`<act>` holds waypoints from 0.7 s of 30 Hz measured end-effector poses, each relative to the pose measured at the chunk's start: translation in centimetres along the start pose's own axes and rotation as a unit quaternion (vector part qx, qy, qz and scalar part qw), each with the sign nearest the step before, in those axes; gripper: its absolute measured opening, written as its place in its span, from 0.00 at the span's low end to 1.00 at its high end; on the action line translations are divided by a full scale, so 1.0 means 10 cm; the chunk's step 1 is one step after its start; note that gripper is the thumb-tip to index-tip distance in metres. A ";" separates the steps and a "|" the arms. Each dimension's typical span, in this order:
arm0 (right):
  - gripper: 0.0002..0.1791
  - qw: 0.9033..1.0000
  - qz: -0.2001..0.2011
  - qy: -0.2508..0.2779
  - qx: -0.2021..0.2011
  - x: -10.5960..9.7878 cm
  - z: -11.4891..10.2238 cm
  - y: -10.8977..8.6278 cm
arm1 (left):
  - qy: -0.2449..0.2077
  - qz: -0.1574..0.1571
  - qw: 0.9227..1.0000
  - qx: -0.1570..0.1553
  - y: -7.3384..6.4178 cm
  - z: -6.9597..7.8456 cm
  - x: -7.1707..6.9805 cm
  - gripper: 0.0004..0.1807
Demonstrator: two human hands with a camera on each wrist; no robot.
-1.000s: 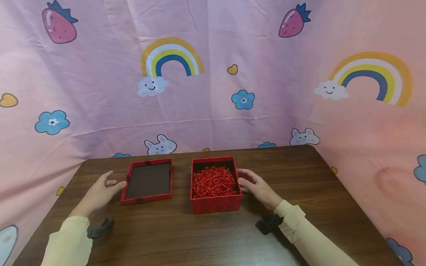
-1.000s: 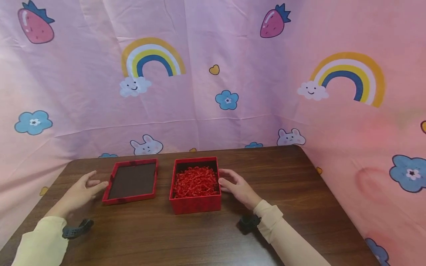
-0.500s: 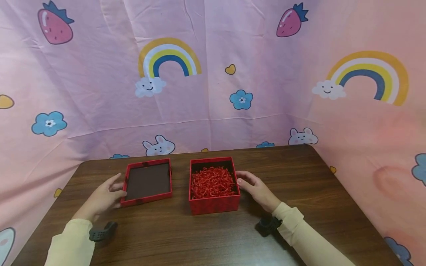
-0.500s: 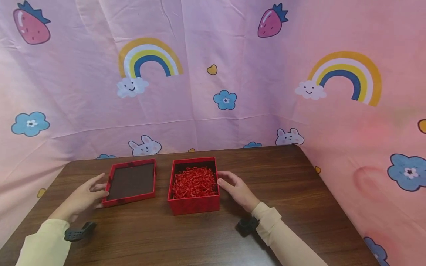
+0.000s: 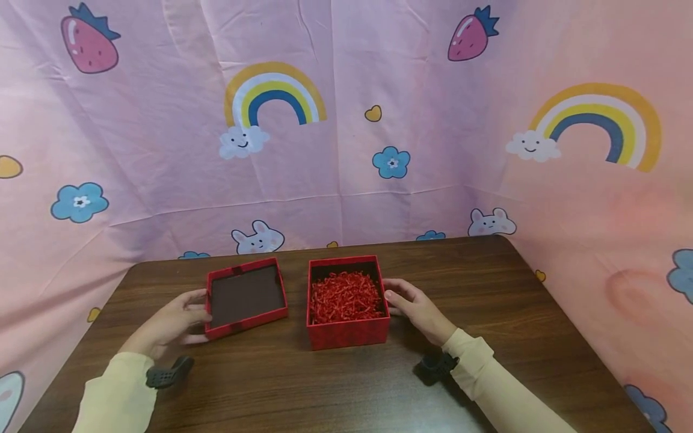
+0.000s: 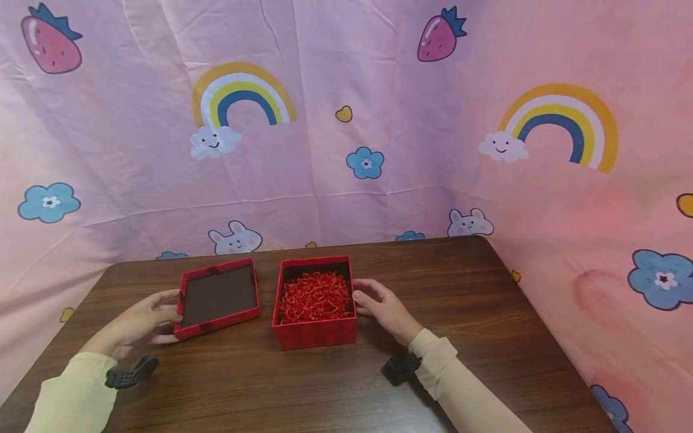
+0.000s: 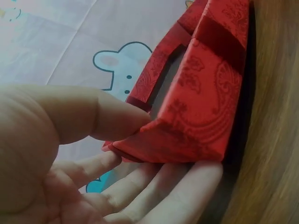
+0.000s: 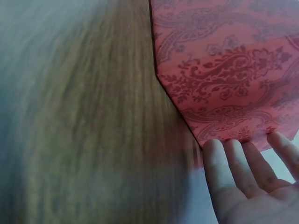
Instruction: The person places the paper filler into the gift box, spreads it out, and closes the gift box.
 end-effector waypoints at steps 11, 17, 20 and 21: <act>0.30 1.000 0.000 0.000 0.003 0.00 -0.01 -0.01 | -0.008 0.013 0.999 0.047 -0.03 0.22 0.02 0.47; 0.30 1.000 0.002 -0.004 0.006 0.00 0.00 -0.01 | -0.016 0.016 0.996 0.090 -0.07 0.56 0.05 0.46; 0.30 1.000 0.000 -0.009 0.007 0.00 0.00 -0.01 | -0.020 0.017 0.994 0.103 -0.10 0.73 0.08 0.46; 0.30 1.000 0.000 -0.010 0.007 0.00 0.00 -0.01 | -0.019 0.016 0.994 0.108 -0.11 0.78 0.10 0.46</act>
Point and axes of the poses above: each hand's wrist, its own y-axis towards the middle knuckle, its own x-axis out of the palm, z = x × y, the point moved 7 cm from there along y, towards the middle knuckle, and after that the axes turned 5 degrees about z, right-handed, at the moved point
